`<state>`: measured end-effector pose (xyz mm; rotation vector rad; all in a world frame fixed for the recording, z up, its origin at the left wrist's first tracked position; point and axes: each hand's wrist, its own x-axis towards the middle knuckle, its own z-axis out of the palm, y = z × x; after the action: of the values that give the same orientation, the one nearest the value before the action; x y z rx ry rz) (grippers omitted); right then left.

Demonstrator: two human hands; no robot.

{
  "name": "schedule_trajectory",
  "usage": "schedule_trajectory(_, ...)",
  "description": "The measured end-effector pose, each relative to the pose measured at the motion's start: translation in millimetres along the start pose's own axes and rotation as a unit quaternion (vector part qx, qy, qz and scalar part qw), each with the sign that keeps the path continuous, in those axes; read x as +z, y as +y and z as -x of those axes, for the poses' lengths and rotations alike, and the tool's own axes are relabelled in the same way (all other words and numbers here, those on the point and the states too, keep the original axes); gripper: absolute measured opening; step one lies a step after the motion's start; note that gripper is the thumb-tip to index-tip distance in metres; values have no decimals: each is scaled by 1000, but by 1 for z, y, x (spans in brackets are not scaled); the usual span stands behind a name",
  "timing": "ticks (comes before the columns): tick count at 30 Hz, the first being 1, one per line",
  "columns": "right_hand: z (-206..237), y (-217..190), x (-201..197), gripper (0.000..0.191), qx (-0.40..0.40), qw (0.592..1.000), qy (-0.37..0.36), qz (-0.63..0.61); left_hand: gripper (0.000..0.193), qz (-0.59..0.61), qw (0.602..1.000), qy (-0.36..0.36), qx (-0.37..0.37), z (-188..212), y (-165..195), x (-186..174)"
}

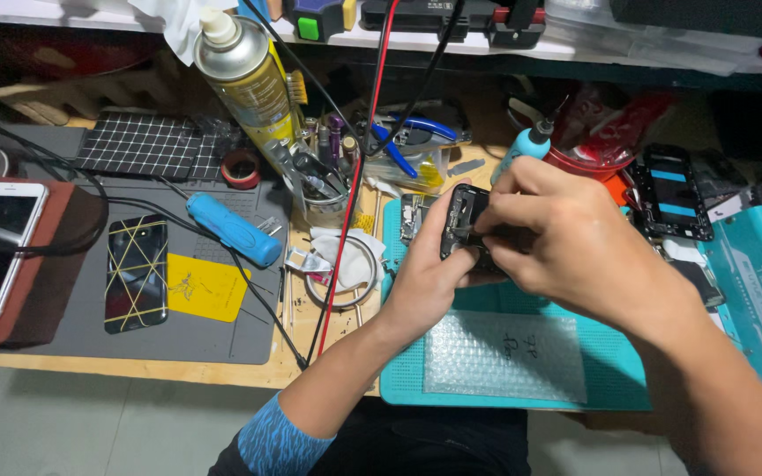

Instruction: The person uses a screwdriver to remove screws from the back of a smartphone. They then use tweezers to lift and remove the back cover and internal components, placing them on the workbench.

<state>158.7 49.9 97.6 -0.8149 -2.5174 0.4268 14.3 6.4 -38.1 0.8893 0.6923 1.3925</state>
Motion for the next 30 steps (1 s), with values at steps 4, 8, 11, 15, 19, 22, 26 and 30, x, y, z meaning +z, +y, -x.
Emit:
schedule_trajectory(4, -14, 0, -4, 17, -14, 998, -55, 29, 70, 21, 1000, -7, 11, -2, -5, -2)
schedule_trajectory(8, -26, 2, -2, 18, -37, 994, -84, 59, 69, 17, 1000, -3, 20, -3, -7, -4)
schedule_trajectory(11, -28, 2, -1, 32, -37, 994, -96, 41, 68, 67, 998, 0, -22, -3, -9, -4)
schedule_trajectory(15, -34, 2, -2, 24, -52, 992, -106, 36, 68, -21, 998, -18, 65, -6, -8, -7)
schedule_trajectory(19, -37, 2, 0, 22, -19, 987, -141, 75, 68, 78, 996, 3, -36, -7, -6, -4)
schedule_trajectory(22, -38, 1, -1, 30, -44, 990, -131, 36, 70, 54, 998, 1, -25, -5, -2, -3)
schedule_trajectory(26, -43, 1, 2, 20, 26, 974, -189, 124, 70, 42, 998, 17, -32, -5, 3, 2)
schedule_trajectory(30, -40, -1, -1, 42, -28, 990, -134, 39, 66, 36, 998, 21, -51, -5, 3, 1)
